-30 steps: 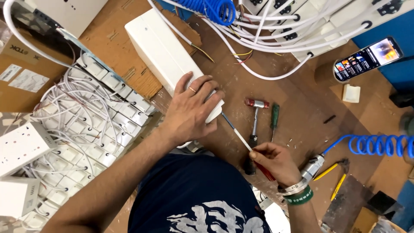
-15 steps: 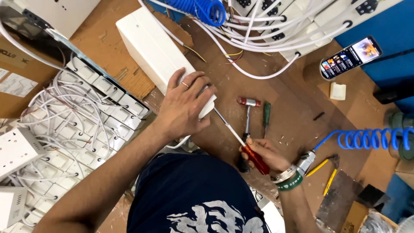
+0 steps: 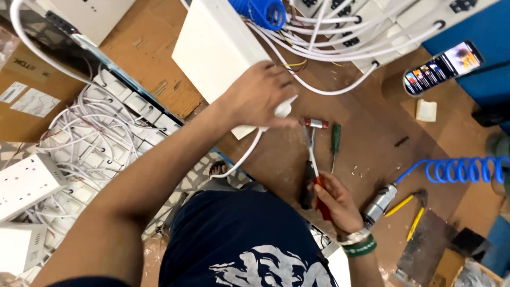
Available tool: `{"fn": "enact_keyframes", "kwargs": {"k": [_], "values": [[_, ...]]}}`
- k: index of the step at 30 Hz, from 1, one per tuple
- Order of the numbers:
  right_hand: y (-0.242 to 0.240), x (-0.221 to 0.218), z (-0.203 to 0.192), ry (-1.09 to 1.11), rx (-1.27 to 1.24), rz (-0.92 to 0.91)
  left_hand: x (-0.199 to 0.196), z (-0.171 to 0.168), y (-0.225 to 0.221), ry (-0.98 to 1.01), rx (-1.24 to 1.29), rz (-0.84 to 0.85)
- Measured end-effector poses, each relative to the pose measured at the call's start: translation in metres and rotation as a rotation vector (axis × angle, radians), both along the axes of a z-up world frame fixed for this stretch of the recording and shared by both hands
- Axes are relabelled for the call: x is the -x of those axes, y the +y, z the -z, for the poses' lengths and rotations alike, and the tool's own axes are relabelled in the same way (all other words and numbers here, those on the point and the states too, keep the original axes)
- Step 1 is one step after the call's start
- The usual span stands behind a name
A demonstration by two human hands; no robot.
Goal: Assembling white plastic electrical housing units using screwdrivers, a hammer, and a pneumatic tool.
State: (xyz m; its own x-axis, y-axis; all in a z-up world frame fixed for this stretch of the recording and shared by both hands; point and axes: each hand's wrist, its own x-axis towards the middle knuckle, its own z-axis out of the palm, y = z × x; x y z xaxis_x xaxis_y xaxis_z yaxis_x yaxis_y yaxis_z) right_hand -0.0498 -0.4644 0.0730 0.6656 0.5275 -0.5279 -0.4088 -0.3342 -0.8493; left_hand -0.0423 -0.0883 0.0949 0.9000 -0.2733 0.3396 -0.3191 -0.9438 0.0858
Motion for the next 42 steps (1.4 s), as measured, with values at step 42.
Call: {"fn": "enact_keyframes", "kwargs": {"k": [42], "values": [[0.034,0.051,0.036,-0.225,0.128,0.119,-0.039,0.094,0.103,-0.160,0.215,-0.748]]}}
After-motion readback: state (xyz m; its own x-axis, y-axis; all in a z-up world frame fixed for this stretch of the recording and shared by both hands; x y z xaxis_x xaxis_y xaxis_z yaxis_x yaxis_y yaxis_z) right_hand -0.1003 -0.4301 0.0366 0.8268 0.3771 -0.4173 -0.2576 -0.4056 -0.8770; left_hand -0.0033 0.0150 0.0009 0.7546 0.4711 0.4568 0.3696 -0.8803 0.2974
